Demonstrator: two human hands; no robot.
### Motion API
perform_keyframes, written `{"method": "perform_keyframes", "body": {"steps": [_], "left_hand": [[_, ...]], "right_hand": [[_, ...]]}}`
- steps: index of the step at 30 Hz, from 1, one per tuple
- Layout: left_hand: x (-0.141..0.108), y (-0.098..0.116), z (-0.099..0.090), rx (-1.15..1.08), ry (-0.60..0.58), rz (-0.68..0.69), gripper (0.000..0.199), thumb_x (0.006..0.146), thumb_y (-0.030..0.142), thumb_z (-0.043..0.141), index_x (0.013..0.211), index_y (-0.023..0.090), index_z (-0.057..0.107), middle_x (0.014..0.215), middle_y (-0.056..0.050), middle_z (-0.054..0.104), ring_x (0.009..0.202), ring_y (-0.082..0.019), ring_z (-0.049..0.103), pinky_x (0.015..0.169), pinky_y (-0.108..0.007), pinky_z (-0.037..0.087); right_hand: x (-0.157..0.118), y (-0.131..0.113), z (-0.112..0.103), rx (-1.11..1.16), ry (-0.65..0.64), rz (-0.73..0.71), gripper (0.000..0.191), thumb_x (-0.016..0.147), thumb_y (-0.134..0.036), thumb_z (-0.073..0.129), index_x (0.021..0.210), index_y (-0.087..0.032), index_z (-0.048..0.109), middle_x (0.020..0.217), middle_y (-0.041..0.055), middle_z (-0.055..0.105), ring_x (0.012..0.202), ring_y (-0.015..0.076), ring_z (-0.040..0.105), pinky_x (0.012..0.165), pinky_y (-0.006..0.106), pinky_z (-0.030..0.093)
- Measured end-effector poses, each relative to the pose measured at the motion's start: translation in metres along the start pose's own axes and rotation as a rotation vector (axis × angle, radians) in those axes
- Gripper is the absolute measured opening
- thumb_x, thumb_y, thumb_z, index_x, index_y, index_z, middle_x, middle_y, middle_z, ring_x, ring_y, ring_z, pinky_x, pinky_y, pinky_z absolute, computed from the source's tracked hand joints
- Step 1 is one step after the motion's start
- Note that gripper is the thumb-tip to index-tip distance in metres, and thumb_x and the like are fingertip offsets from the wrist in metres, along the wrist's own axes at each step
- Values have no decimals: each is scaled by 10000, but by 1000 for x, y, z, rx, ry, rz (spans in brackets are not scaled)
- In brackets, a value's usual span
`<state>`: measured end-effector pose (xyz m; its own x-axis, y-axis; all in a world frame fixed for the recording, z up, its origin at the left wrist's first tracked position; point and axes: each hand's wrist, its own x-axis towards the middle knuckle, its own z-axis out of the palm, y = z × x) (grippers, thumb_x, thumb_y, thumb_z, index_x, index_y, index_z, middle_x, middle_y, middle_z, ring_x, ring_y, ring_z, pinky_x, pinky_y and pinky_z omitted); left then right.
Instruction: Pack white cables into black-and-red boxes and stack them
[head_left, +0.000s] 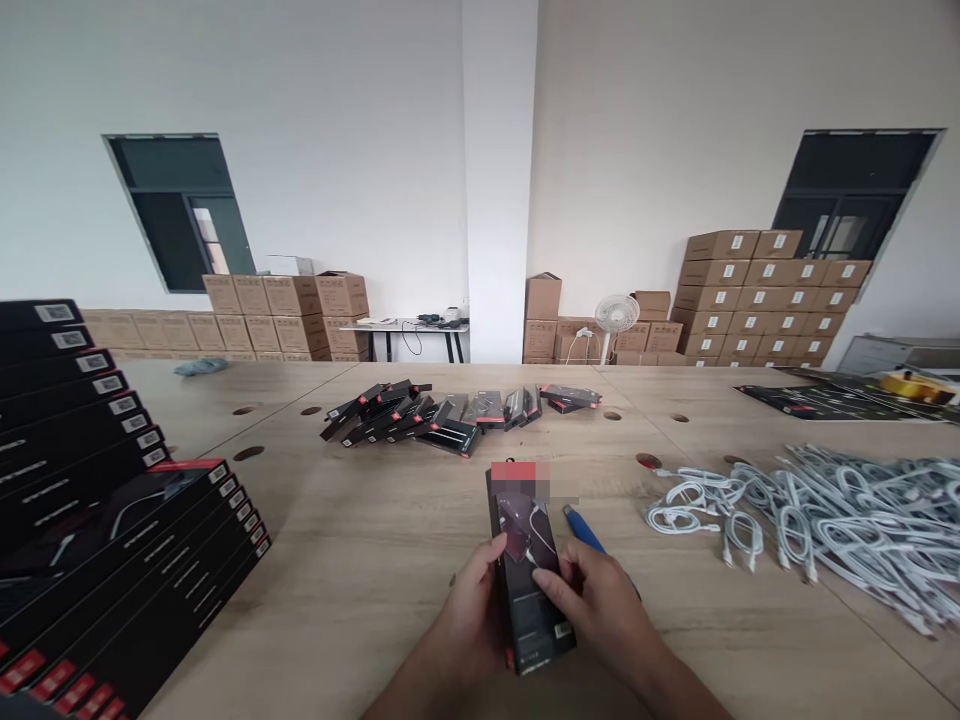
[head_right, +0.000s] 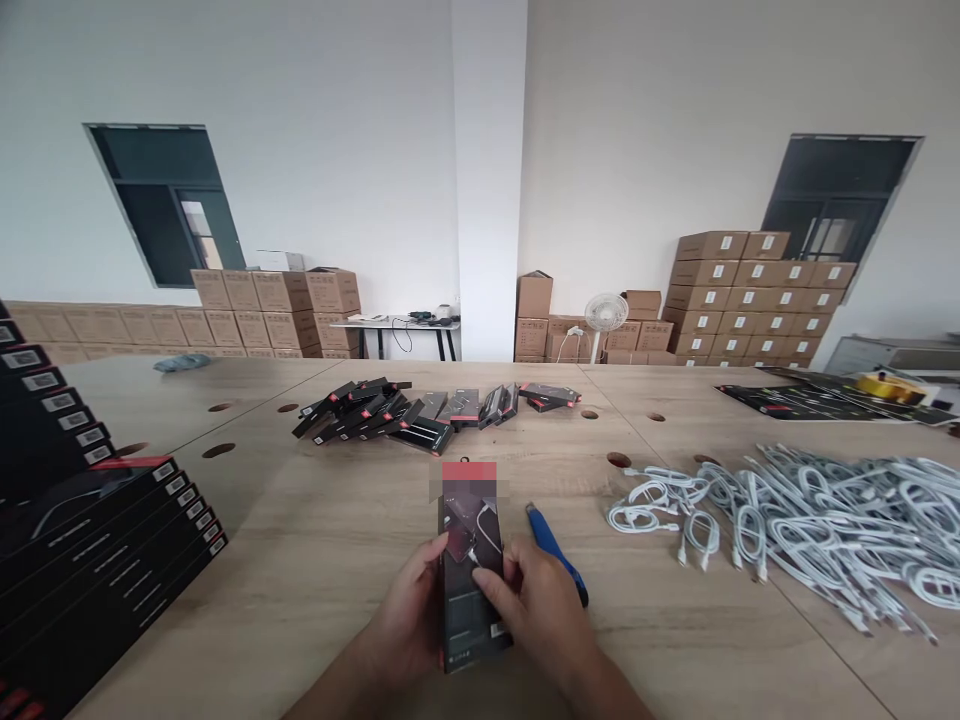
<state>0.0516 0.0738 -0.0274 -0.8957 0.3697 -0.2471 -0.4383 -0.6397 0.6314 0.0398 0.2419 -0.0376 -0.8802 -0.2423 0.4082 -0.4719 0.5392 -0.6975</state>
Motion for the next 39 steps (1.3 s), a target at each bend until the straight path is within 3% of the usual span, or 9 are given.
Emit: {"method": "perform_keyframes", "body": {"steps": [4,8,13,17,20,24,27,33,39], "left_hand": [[1,-3,0,21,101,-72,441,848,544,602,986,144,726,853,-121,786,858,-303,739,832,-403,548],[-3,4,2,100,110,-123,521,851,605,543,938,125,727,823,-137,775,673,-260,714,681,-369,561],[-8,2,-4,235,100,-305,604,847,660,503,769,100,716,722,-144,743,552,-189,650,576,-292,530],[-15,-4,-10,341,-200,-334,413,691,486,766,825,95,743,787,-151,765,640,-206,697,624,-277,531],[-25,-3,-4,327,-438,-263,382,643,282,779,973,90,752,857,-158,776,763,-269,736,696,-316,535],[-35,5,1,258,-547,-234,511,616,197,748,1117,101,726,927,-161,786,876,-324,748,773,-357,544],[-35,11,-4,156,-586,-176,505,663,240,724,1148,102,721,1010,-169,784,915,-309,746,774,-355,562],[-22,18,-20,60,-556,-83,504,850,419,607,1225,95,693,1211,-182,723,1014,-277,708,751,-351,595],[-17,16,-13,232,-184,9,441,696,482,767,923,104,772,827,-111,763,685,-197,688,655,-284,540]], "right_hand": [[1,5,-2,-12,10,-78,425,1025,-447,384,657,-245,450,640,-5,580,600,176,575,559,271,425],[5,11,-11,-84,152,-177,422,998,-394,451,610,-231,470,565,-28,529,509,131,519,523,243,365],[12,26,-43,-83,380,-75,391,852,-398,564,525,-225,439,503,-35,434,470,115,377,530,283,243],[18,40,-74,15,581,101,299,732,-369,629,517,-224,481,507,-35,420,505,122,326,552,298,208],[21,44,-80,192,625,213,301,665,-354,678,480,-227,476,482,-36,440,504,125,373,534,283,269],[26,41,-65,587,549,317,319,646,-460,731,556,-216,546,718,64,706,699,216,660,617,316,513],[28,39,-61,878,497,370,377,584,-514,779,627,-226,540,765,49,724,714,201,690,632,325,580],[23,24,-54,1213,247,419,489,582,-438,803,542,-218,368,523,-88,417,434,48,370,414,173,375],[7,0,-21,1160,-202,393,552,764,-716,689,933,-192,655,520,-104,366,434,58,202,413,187,166]]}}
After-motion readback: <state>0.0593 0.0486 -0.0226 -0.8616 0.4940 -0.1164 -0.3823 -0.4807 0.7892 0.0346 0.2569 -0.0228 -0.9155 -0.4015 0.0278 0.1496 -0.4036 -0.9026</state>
